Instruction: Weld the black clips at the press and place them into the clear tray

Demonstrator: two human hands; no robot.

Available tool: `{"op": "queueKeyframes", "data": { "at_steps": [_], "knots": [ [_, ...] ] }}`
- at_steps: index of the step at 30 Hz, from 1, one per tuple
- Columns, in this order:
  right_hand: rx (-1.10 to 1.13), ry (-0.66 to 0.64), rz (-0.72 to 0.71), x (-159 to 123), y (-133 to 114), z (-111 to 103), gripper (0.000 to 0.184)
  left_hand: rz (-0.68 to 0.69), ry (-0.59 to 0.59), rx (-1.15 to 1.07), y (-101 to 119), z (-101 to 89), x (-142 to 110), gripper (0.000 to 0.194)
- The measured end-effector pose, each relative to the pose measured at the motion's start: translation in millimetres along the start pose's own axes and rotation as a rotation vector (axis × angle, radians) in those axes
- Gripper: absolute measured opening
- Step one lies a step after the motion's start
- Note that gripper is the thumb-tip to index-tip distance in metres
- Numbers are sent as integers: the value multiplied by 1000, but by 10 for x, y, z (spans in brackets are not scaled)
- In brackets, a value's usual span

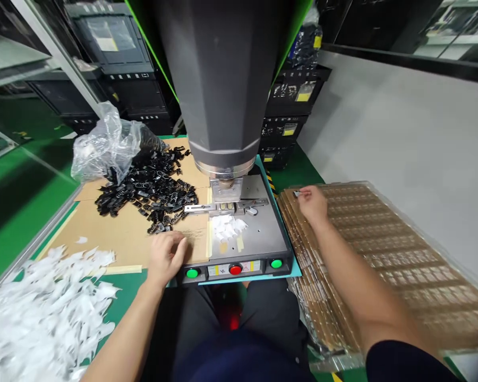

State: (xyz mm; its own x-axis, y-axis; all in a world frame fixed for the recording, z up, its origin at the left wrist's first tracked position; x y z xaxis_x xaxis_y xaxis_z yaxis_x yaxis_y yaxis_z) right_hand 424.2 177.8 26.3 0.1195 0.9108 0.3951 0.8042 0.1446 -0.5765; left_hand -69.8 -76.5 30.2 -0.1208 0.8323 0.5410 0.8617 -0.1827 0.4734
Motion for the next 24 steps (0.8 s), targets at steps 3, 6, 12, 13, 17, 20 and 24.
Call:
{"op": "queueKeyframes", "data": {
  "at_steps": [3, 6, 12, 13, 17, 20, 24],
  "knots": [
    [134, -186, -207, -554, -747, 255, 17, 47, -94, -19, 217, 171, 5, 17],
    [188, -329, -460, -1123, -1425, 494, 17, 106, -208, -27, 465, 395, 18, 22],
    [26, -338, -511, -1522, -1795, 783, 17, 156, -269, -39, 767, 639, 129, 26],
    [21, -328, -494, -1520, -1784, 801, 16, 161, -272, -41, 791, 661, 154, 26],
    [57, -277, -476, -1513, -1728, 808, 11, 171, -277, -35, 861, 753, 288, 26],
    [96, -232, -495, -1535, -1704, 780, 11, 182, -286, -42, 928, 846, 418, 25],
    [145, -168, -489, -1549, -1674, 717, 14, 211, -322, -31, 1038, 1009, 555, 26]
  ]
}}
Point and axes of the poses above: each hand's wrist, its own x-axis towards the middle knuckle, its own z-axis out of the palm, y = z × x, the point moved 7 cm from there along x, towards the middle knuckle, and after that the axes turned 5 degrees about -z, right-handed, at the moved point
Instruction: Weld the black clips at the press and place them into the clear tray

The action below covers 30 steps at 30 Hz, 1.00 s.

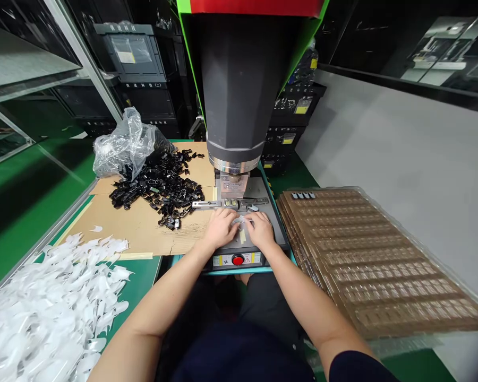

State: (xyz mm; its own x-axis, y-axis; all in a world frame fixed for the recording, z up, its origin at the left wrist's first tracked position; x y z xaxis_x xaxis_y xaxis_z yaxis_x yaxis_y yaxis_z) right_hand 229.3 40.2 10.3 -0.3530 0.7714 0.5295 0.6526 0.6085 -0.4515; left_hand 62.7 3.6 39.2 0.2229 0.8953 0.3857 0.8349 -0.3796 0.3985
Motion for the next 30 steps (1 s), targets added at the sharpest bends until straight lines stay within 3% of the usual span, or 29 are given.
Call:
{"op": "queueKeyframes", "data": {
  "at_steps": [6, 11, 14, 17, 21, 23, 30],
  "knots": [
    [118, 54, 0, -15, -24, -96, 16, 20, -9, -90, 39, 89, 156, 25],
    [323, 75, -12, -35, -48, -125, 15, 24, 9, -403, -10, 69, 159, 21],
    [359, 13, -23, -61, -48, -88, 15, -51, 3, -614, -98, 42, 84, 25],
    [341, 17, 5, -66, 9, -104, 12, -163, 58, -681, -269, -61, -11, 27],
    [269, 86, -2, 70, 41, -172, 22, -146, 269, -516, -505, -324, -25, 20],
    [207, 87, -37, 208, 0, -157, 27, -81, 294, -390, -560, -356, 50, 17],
    [-96, -35, -167, 582, -154, 121, 30, 16, 74, -18, -570, -73, 324, 20]
  ]
}}
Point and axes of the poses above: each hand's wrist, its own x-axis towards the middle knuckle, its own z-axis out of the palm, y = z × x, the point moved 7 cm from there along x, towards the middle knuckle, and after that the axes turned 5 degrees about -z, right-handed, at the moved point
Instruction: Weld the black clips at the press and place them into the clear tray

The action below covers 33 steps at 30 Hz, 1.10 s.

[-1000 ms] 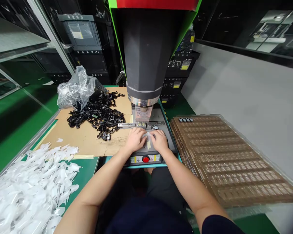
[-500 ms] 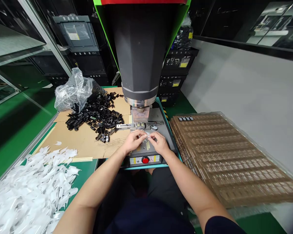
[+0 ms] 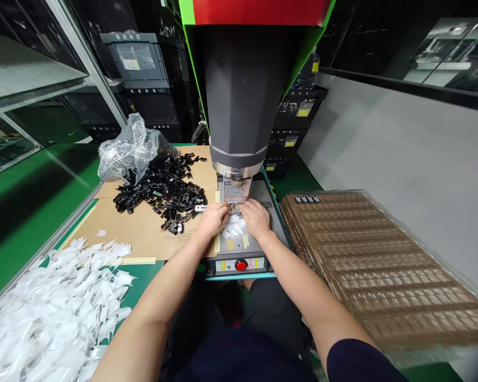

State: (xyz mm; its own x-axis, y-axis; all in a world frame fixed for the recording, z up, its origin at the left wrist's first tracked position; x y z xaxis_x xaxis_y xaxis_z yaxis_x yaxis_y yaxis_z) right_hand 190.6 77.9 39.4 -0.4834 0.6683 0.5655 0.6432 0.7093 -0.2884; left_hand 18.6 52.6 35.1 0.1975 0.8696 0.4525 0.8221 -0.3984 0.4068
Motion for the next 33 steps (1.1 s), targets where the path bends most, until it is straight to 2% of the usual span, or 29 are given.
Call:
{"op": "queueKeyframes", "data": {
  "at_steps": [3, 7, 15, 18, 21, 24, 27, 30, 33],
  "knots": [
    [-76, -93, -38, -13, -21, 105, 39, 10, -40, 126, 49, 26, -19, 21],
    [-78, -142, -65, -46, -81, 136, 52, -13, -45, 199, 126, 11, -48, 26],
    [-172, -196, -59, -15, -212, 148, 57, -90, -111, 289, 297, -8, -45, 27],
    [-235, -235, -51, -27, -217, 163, 55, -104, -119, 306, 372, -69, -127, 38],
    [-258, -237, -43, -25, -204, 147, 56, -117, -113, 276, 363, -218, -321, 44],
    [-233, -184, 3, 1, -248, 113, 48, -216, -43, 261, 107, -530, -640, 42],
    [-148, -135, 10, 61, -501, 174, 39, -448, 55, 269, -403, -913, -1046, 37],
    [4, -198, -140, 192, -1005, 459, 44, -623, 81, 263, -854, -1136, -1384, 37],
    [95, -286, -295, 365, -1494, 831, 51, -646, 54, 254, -1032, -1160, -1520, 42]
  ]
}}
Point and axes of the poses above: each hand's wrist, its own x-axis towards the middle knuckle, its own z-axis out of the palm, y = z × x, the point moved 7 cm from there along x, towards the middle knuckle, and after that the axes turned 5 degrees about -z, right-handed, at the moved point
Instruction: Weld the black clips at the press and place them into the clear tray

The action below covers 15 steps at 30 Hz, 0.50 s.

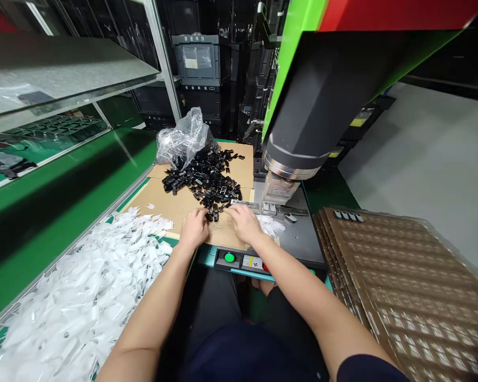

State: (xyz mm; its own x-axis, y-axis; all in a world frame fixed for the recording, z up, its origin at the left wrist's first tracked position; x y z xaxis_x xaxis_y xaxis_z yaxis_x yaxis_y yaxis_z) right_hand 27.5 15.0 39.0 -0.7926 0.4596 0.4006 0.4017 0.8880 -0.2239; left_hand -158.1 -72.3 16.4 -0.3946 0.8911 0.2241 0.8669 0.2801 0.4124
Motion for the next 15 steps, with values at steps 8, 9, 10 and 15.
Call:
{"op": "queueKeyframes", "data": {
  "at_steps": [8, 9, 10, 15],
  "knots": [
    [-125, -120, -152, 332, -235, 306, 30, 41, -52, 34, 80, 50, -23, 24],
    [-133, -122, -161, 305, -226, 287, 26, 39, -56, 26, 89, 53, -20, 23],
    [-131, -125, -172, 275, -217, 272, 23, 36, -65, 13, 99, 63, -17, 22],
    [-79, -167, -175, 158, -150, 291, 11, 29, -116, -57, 122, 119, -16, 20]
  ]
}}
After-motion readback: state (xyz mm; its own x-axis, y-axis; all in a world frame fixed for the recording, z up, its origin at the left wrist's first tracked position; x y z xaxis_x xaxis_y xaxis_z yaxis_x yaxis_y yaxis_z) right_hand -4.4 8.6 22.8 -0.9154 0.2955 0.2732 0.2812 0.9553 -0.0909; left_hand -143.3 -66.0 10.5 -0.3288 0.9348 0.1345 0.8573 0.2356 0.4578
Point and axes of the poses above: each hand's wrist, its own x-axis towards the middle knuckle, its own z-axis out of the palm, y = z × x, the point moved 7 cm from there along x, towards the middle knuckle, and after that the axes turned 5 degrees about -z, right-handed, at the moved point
